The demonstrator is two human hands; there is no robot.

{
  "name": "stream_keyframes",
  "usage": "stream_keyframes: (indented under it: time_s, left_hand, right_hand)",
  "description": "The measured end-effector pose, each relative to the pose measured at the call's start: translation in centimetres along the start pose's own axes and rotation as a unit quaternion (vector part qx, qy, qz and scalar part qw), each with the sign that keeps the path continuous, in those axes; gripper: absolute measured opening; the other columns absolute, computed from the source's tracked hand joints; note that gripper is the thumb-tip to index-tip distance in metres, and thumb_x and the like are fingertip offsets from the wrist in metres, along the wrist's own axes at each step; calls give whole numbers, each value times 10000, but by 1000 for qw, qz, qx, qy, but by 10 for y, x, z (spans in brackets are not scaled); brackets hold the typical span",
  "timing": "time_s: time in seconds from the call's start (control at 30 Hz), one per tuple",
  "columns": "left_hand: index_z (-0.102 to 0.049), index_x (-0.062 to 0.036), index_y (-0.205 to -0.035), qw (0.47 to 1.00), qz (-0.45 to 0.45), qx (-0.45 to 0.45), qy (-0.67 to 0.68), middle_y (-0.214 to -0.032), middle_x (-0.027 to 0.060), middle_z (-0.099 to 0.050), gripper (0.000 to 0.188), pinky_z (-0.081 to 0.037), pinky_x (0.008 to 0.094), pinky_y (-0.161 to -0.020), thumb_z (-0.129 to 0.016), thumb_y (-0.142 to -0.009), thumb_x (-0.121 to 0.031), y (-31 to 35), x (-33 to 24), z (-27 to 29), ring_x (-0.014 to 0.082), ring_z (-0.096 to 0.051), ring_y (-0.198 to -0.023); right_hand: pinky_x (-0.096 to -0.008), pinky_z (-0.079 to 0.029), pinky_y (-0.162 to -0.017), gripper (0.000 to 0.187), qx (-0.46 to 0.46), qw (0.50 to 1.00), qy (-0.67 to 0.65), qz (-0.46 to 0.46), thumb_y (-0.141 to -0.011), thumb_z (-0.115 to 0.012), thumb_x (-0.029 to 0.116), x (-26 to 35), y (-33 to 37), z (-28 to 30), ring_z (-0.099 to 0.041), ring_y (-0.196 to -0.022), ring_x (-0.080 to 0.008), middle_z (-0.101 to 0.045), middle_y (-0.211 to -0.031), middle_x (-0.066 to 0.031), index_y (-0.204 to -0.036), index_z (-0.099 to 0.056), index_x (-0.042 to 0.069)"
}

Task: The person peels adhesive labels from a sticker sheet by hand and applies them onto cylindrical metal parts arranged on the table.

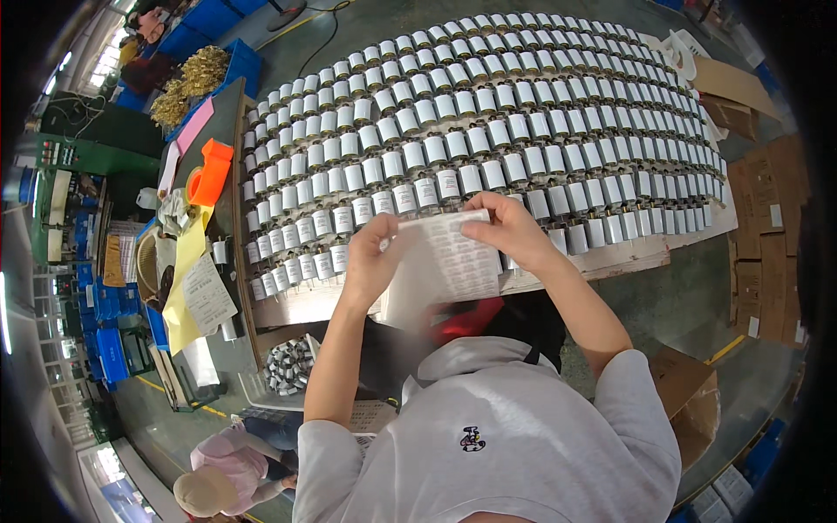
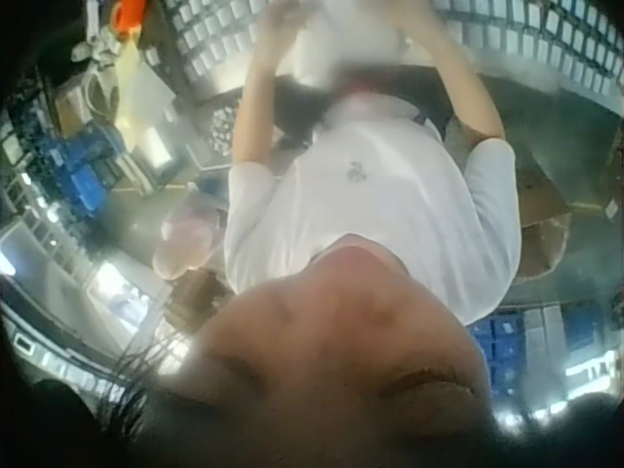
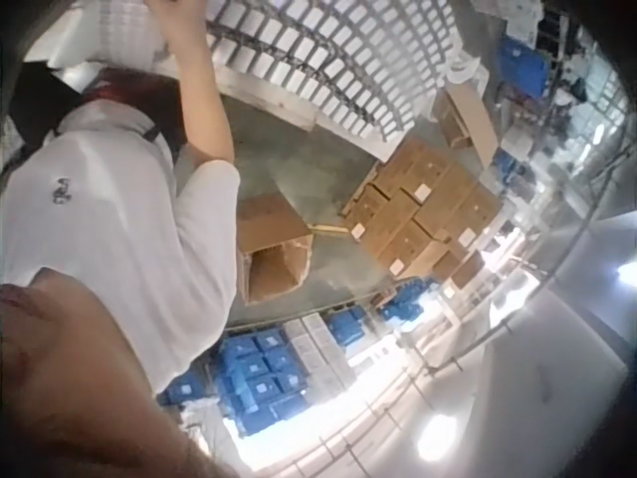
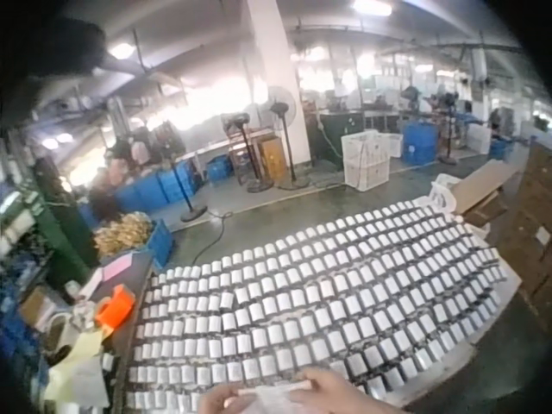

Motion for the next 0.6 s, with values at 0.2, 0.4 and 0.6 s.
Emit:
stream_keyframes:
  time_s: [0.2,0.4,0.6]
  left_hand:
    - [-509,-35,-703,996,4,-49,77,-647,-41,-481,233,-344,188,-541,-571,-891,-158,5,-7,3,32,-388,-610]
    - [-490,-39,-679,988,-61,-65,126,-679,-22,-482,227,-342,201,-556,-635,-838,-112,2,-6,9,55,-404,-612]
    - [-478,-8,-664,980,-167,-107,-29,-633,20,-435,270,-355,239,-563,-649,-826,-139,4,-30,12,104,-404,-604]
  right_hand:
    - [-189,-420,-594,89,-41,997,26,53,-803,-641,55,11,2,-3,-505,-683,-21,-572,-761,28,-872,-601,14]
    - [-191,-391,-551,82,-58,991,66,103,-801,-646,87,12,2,1,-478,-649,-23,-552,-713,35,-814,-602,19]
    - [-197,-379,-544,123,-82,992,31,85,-813,-637,109,23,4,-2,-455,-624,-29,-535,-684,38,-761,-569,19]
Point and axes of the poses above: each hand's wrist, its own y-axis away from the middle knuckle, its own z-axis out of the back of the hand, x = y × z, the point moved 7 cm from there along -y, towards the middle knuckle
